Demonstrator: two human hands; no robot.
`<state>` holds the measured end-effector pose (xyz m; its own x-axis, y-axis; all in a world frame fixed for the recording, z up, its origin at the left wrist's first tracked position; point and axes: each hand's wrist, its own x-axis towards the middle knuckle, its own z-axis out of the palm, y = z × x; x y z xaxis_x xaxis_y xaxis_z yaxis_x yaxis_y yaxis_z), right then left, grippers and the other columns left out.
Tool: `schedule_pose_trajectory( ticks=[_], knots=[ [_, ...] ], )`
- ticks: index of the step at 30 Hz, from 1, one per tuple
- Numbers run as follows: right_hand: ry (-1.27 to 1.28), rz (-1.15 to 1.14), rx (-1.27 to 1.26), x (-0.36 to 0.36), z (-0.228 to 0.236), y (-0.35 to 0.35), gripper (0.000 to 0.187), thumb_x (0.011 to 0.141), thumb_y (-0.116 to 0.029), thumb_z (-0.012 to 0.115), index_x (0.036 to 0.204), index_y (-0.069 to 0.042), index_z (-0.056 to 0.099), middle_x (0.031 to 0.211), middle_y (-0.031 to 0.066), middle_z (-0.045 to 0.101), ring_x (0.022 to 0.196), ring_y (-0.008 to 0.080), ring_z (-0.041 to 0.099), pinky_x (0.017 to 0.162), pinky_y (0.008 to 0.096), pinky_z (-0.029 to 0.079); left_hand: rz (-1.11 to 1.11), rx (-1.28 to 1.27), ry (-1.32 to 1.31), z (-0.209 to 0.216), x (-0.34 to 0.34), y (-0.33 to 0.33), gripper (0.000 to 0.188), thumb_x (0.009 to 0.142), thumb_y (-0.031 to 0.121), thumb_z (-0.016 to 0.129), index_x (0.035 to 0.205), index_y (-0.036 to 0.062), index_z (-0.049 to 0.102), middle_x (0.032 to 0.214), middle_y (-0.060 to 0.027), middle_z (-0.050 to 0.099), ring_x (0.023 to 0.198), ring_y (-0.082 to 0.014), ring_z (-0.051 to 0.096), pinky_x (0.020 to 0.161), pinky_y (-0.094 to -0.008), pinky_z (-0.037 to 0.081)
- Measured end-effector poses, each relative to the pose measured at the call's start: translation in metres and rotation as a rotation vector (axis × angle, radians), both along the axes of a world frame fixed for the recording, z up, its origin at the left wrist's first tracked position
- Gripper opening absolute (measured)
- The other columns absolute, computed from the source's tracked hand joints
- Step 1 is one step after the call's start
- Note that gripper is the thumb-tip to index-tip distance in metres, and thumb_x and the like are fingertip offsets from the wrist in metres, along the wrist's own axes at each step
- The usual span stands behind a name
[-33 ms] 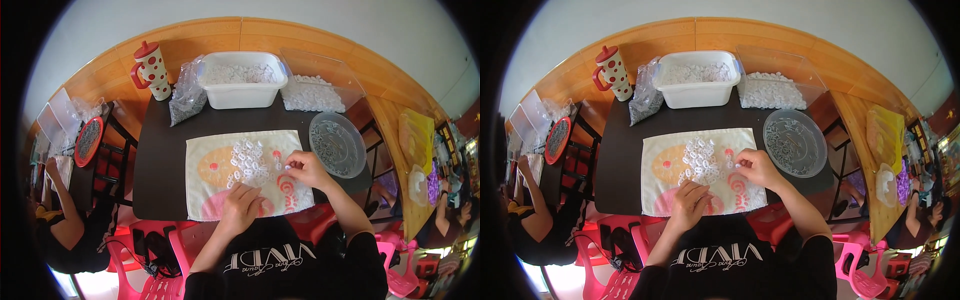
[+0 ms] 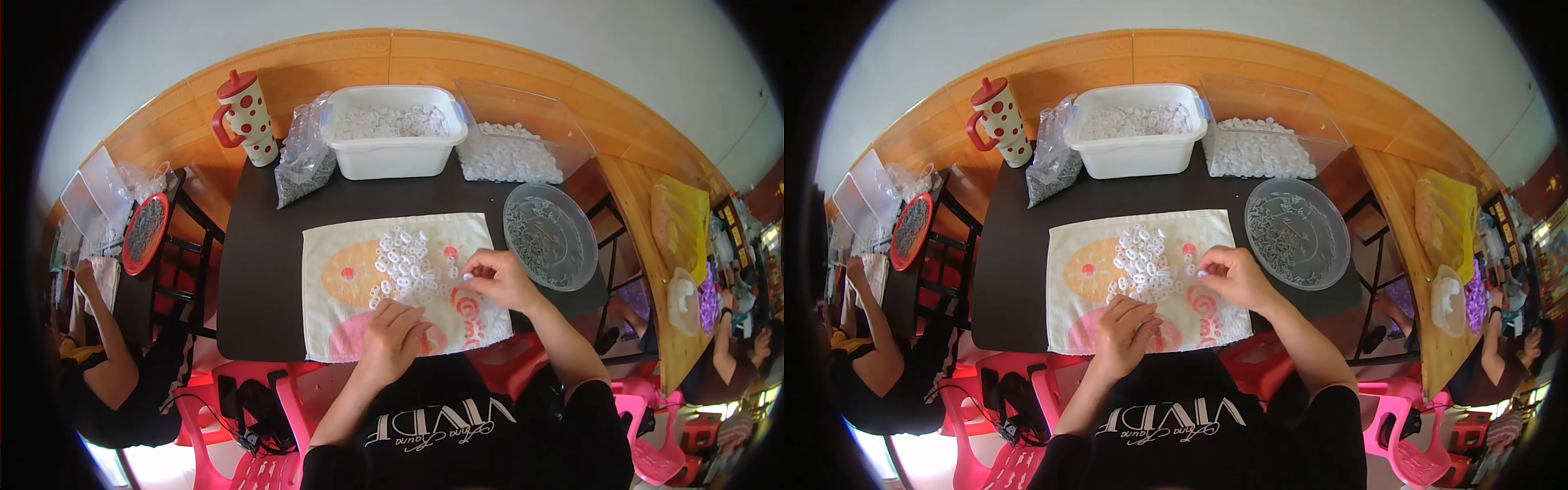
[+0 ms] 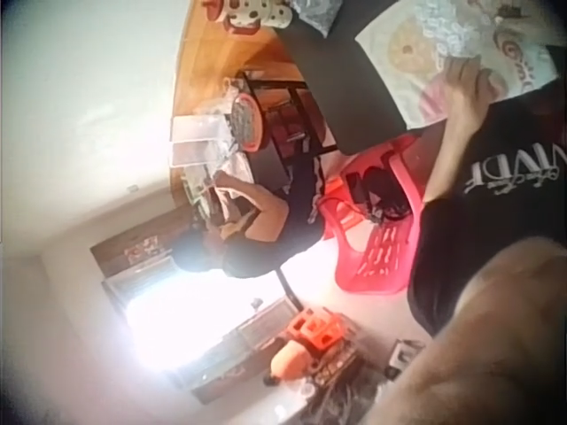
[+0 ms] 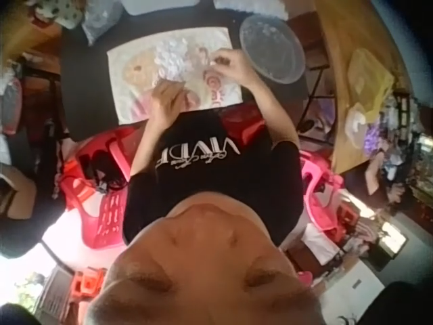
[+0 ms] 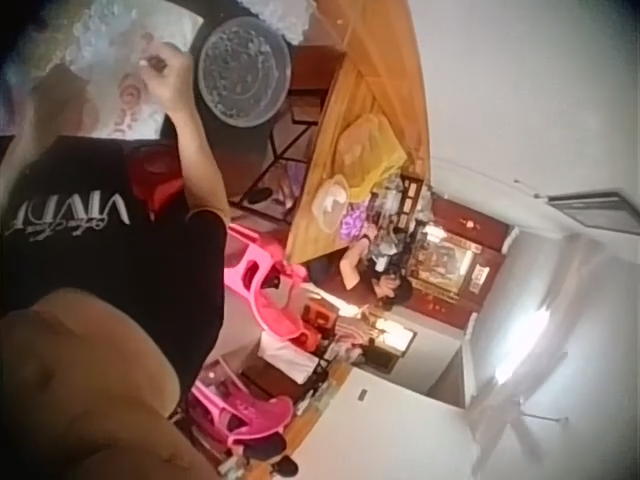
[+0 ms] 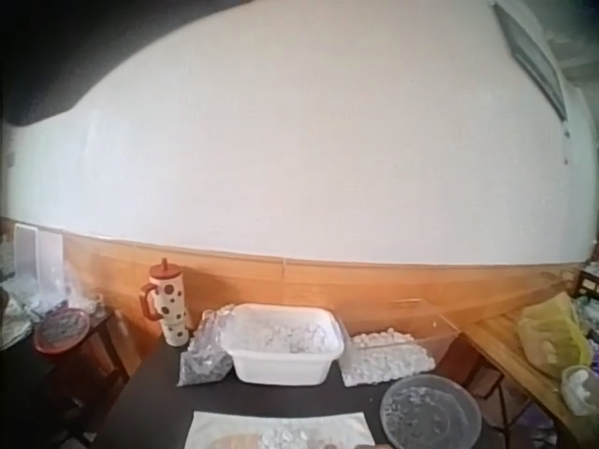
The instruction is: Assembling small white plastic components with tiny metal pins by hand at a workbench.
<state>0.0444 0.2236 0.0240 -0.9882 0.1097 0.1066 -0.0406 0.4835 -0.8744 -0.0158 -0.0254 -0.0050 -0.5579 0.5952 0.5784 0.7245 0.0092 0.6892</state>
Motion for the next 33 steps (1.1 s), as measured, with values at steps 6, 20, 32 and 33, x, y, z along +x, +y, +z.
schedule_pose_trajectory(
  ticks=[6, 20, 32, 33],
  knots=[
    [-0.069, -0.142, -0.494, 0.022, 0.001, -0.062, 0.011, 0.086, -0.002, 0.069, 0.096, -0.001, 0.070, 0.072, 0.0014, 0.066, 0.062, 0.0050, 0.059, 0.054, 0.0204, 0.046, 0.082, 0.124, -0.282, 0.016, 0.023, 0.018, 0.027, 0.073, -0.009, 0.073, 0.099, -0.0036, 0.069, 0.091, -0.0123, 0.068, 0.079, -0.0209, 0.064, 0.062, -0.0295, 0.049],
    [-0.056, -0.491, 0.834, 0.081, 0.013, 0.145, 0.027, 0.071, 0.008, 0.065, 0.096, -0.002, 0.068, 0.094, 0.0176, 0.067, 0.089, 0.0365, 0.064, 0.077, 0.0421, 0.051, 0.017, -0.064, 0.074, 0.005, 0.020, 0.030, 0.022, 0.076, -0.009, 0.066, 0.097, -0.0029, 0.068, 0.088, -0.0148, 0.060, 0.077, -0.0297, 0.060, 0.063, -0.0347, 0.049],
    [-0.220, -0.372, 1.165, 0.083, 0.002, 0.154, 0.020, 0.068, 0.003, 0.059, 0.087, 0.000, 0.061, 0.081, 0.0208, 0.065, 0.085, 0.0408, 0.064, 0.075, 0.0494, 0.051, 0.071, -0.175, 0.095, 0.004, 0.021, 0.030, 0.031, 0.074, -0.007, 0.067, 0.105, -0.0011, 0.069, 0.090, -0.0158, 0.060, 0.080, -0.0329, 0.060, 0.067, -0.0394, 0.050],
    [-0.206, -0.356, 1.176, 0.084, 0.005, 0.154, 0.020, 0.067, 0.004, 0.059, 0.087, 0.000, 0.061, 0.083, 0.0210, 0.064, 0.086, 0.0412, 0.063, 0.075, 0.0494, 0.051, 0.100, -0.182, 0.105, 0.004, 0.022, 0.032, 0.030, 0.074, -0.005, 0.068, 0.104, -0.0009, 0.069, 0.092, -0.0156, 0.061, 0.082, -0.0330, 0.059, 0.068, -0.0401, 0.050]
  ],
)
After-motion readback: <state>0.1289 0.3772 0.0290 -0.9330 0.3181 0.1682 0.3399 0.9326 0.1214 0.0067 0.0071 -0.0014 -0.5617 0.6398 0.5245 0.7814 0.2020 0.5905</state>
